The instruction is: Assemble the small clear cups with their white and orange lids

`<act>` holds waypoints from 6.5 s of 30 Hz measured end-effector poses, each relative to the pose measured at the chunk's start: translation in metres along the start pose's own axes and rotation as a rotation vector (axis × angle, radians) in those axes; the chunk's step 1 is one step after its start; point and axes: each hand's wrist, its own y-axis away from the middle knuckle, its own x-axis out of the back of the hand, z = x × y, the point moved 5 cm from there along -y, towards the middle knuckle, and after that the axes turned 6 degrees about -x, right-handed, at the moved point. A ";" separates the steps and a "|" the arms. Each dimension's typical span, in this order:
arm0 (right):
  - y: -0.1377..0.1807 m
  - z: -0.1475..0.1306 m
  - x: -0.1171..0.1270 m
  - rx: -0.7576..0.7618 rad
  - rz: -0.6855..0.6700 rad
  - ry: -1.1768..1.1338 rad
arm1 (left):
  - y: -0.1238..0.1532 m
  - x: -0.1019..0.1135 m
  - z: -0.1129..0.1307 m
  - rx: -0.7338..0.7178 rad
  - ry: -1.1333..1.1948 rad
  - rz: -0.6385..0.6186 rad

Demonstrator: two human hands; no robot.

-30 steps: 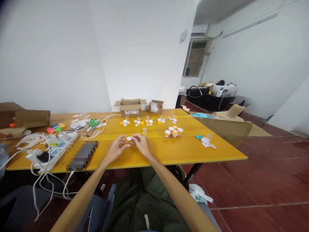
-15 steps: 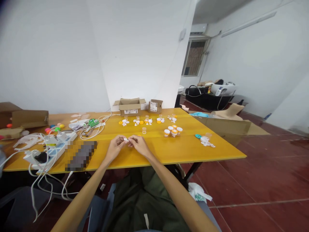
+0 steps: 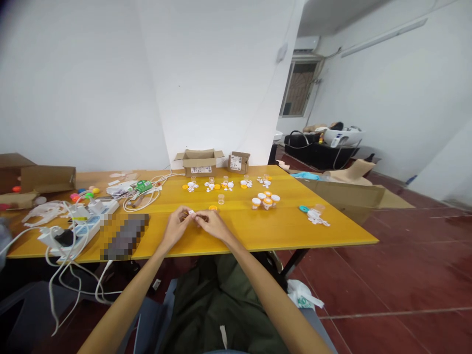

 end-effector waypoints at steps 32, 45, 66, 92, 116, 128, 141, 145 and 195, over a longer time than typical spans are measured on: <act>0.001 0.025 0.049 0.019 0.301 0.671 | 0.007 -0.012 -0.013 -0.352 -0.705 -0.213; 0.006 0.009 0.037 0.047 0.073 0.526 | -0.028 -0.008 -0.030 -0.157 -0.879 -0.311; -0.011 0.036 0.049 -0.168 0.210 -0.286 | -0.036 -0.049 -0.018 -0.165 -0.241 -0.215; -0.003 0.038 0.054 -0.222 0.225 -0.276 | -0.042 -0.063 -0.033 -0.023 -0.011 -0.166; 0.001 0.036 0.058 -0.220 0.217 -0.200 | -0.041 -0.067 -0.031 -0.031 -0.010 -0.256; 0.002 0.039 0.058 -0.234 0.238 -0.180 | -0.040 -0.068 -0.030 -0.074 -0.051 -0.267; 0.000 0.041 0.058 -0.214 0.211 -0.201 | -0.041 -0.066 -0.029 -0.059 -0.006 -0.278; 0.000 0.039 0.058 -0.221 0.229 -0.201 | -0.041 -0.065 -0.027 -0.052 -0.020 -0.280; -0.001 0.035 0.057 -0.210 0.253 -0.197 | -0.043 -0.064 -0.031 -0.093 0.023 -0.310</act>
